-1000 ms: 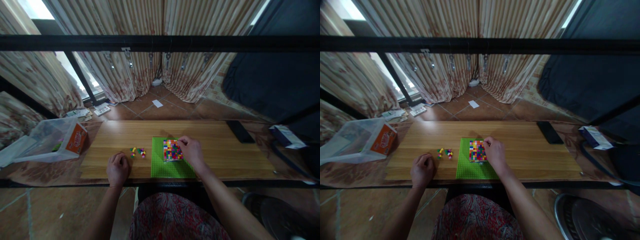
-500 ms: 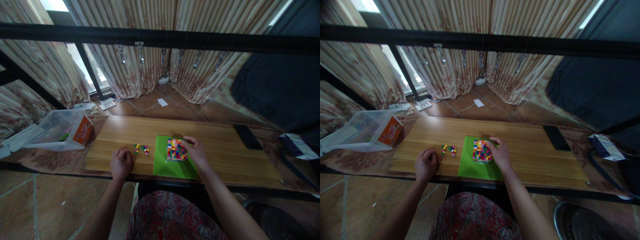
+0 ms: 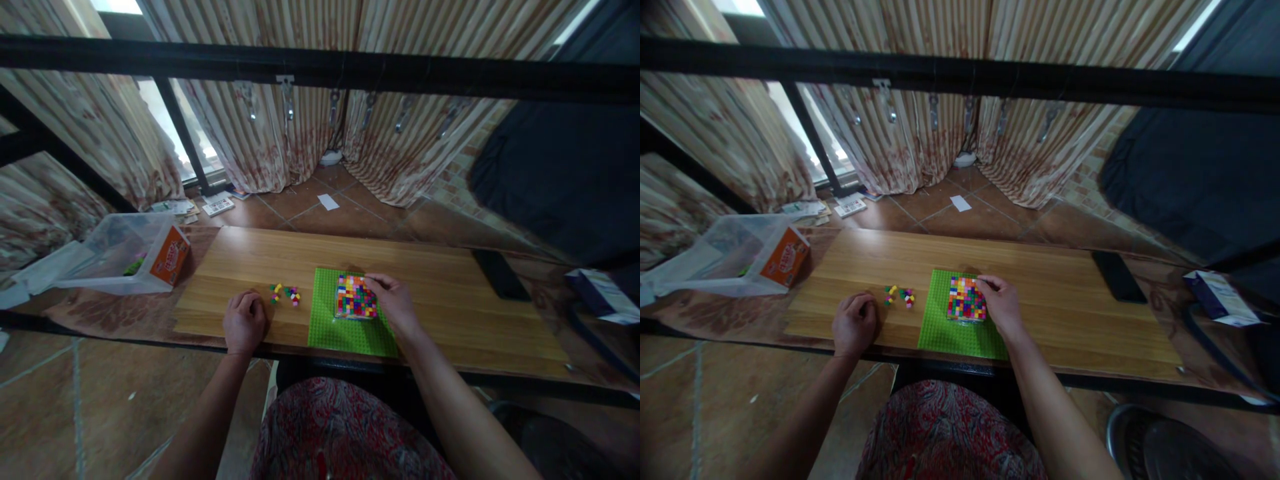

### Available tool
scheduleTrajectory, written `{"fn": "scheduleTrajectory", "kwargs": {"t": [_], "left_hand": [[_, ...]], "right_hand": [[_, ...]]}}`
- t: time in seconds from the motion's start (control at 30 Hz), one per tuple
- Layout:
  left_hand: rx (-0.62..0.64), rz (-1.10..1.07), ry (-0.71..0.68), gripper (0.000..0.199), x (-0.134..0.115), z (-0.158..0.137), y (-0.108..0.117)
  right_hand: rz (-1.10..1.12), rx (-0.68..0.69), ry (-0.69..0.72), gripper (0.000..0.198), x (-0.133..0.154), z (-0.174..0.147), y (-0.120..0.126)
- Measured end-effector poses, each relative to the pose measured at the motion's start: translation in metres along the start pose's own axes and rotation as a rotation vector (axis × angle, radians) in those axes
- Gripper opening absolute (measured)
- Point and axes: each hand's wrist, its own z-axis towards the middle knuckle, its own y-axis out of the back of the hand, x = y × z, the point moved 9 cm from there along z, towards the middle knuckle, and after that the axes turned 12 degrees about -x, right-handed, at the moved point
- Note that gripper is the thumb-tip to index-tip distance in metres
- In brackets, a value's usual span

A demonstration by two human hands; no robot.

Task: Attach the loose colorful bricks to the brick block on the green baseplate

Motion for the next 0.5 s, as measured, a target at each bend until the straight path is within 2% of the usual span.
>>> {"fn": "scheduleTrajectory", "kwargs": {"t": [0.33,0.5], "left_hand": [[0.010,-0.009,0.000,0.017,0.001,0.000,-0.001],[0.011,-0.018,0.011,0.017,0.002,-0.001,-0.002]], "right_hand": [[0.059,0.026,0.006,0.042,-0.002,0.000,0.000],[0.115,-0.190,0.077,0.038,0.018,-0.005,0.032]]}}
